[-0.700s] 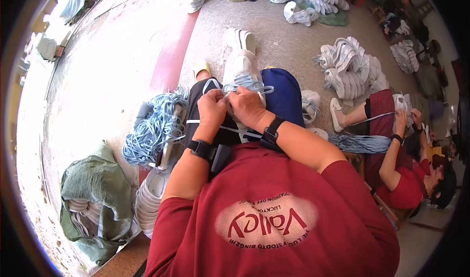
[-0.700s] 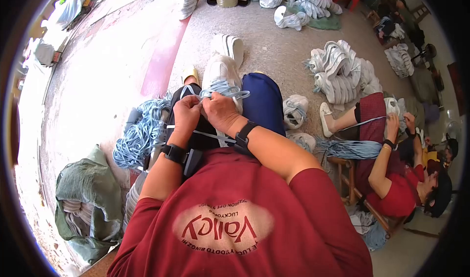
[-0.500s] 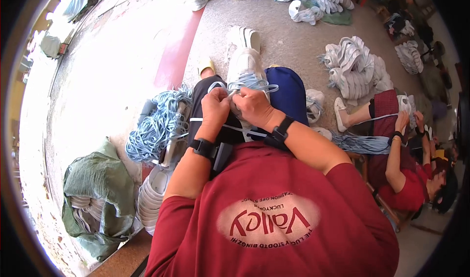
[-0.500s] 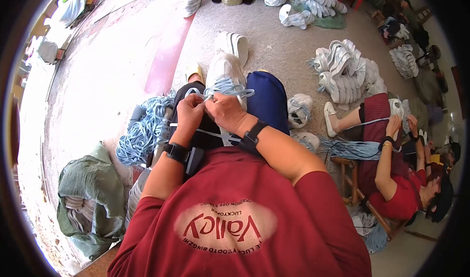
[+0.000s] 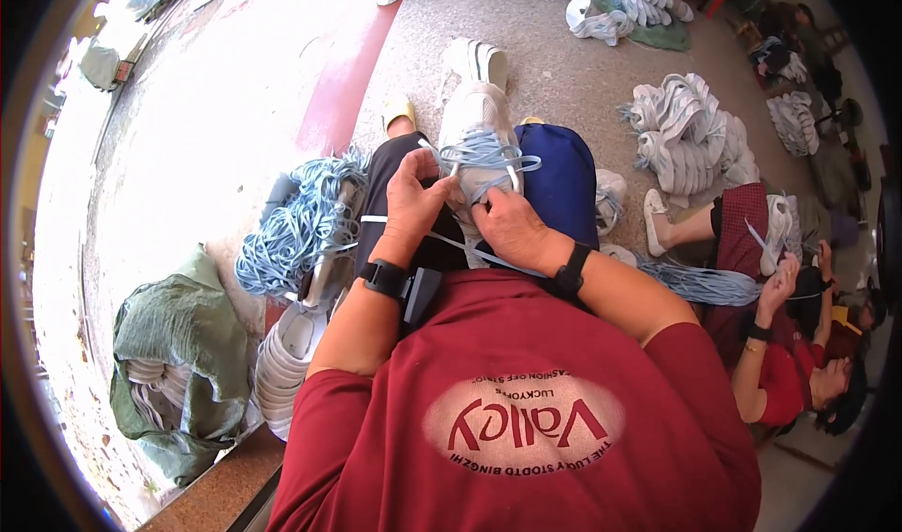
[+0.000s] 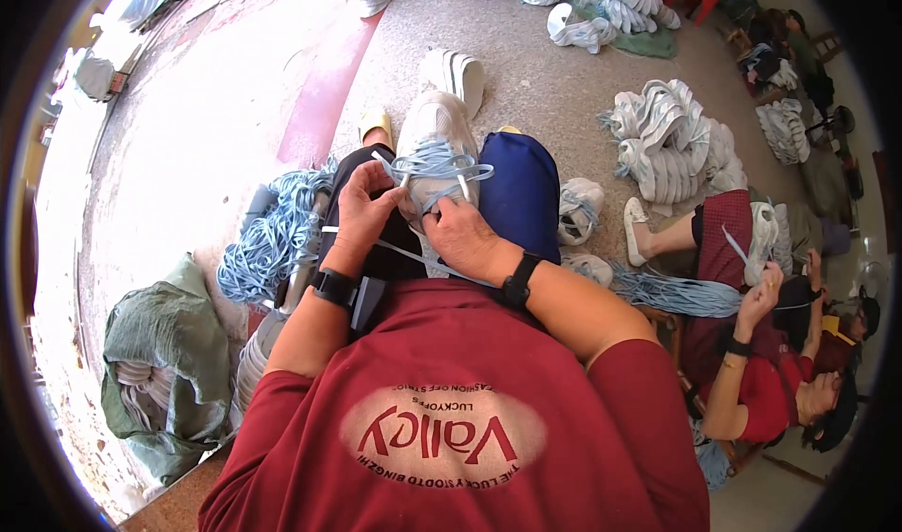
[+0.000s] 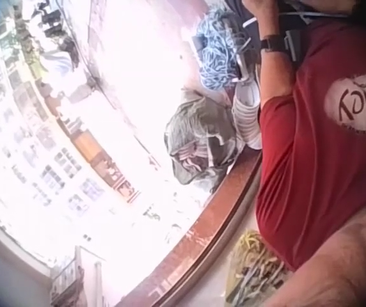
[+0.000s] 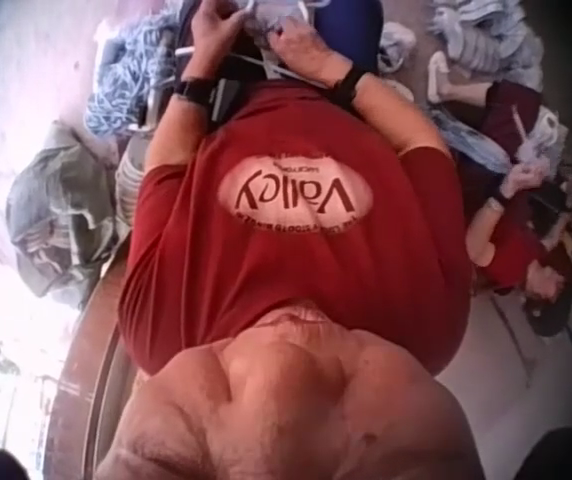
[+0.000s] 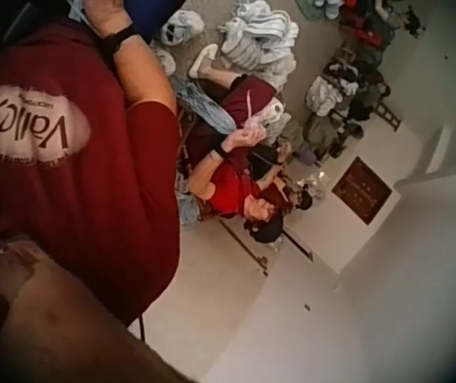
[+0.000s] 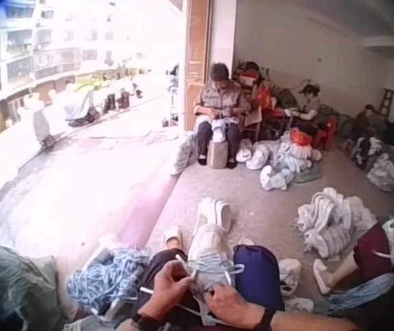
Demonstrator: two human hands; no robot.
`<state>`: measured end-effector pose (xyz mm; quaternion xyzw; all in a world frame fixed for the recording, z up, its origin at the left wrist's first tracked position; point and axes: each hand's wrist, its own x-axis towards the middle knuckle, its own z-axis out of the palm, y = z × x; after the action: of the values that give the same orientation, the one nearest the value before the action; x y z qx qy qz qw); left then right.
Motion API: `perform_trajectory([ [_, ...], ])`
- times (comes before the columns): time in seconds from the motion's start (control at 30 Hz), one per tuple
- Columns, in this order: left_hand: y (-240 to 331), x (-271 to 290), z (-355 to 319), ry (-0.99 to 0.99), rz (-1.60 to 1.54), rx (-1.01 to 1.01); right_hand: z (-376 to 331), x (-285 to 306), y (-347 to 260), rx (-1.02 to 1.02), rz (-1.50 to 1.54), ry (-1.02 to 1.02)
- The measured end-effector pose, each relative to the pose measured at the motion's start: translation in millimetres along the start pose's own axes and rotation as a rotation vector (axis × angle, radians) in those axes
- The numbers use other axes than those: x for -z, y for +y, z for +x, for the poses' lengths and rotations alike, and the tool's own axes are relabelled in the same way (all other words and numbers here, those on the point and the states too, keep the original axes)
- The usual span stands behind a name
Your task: Insert and thread laces through shoe eyelets as part of the manufacturing process.
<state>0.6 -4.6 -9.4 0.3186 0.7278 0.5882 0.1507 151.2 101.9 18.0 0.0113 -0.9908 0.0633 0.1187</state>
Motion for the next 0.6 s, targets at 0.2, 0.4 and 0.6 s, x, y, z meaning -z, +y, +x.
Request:
perform_trajectory([
  [0.2,-0.3,6.5,1.2,-0.004,-0.244,0.121,-0.2,-5.0,-0.9,-0.141,0.116,0.120],
  [0.4,9.0,33.9,5.2,0.116,-0.914,0.380,-16.9,49.2,22.6,-0.589,1.298,0.407],
  [0.6,-2.3,38.3,7.1,0.130,-1.101,0.391,-19.2,64.2,15.1,-0.621,1.331,0.515],
])
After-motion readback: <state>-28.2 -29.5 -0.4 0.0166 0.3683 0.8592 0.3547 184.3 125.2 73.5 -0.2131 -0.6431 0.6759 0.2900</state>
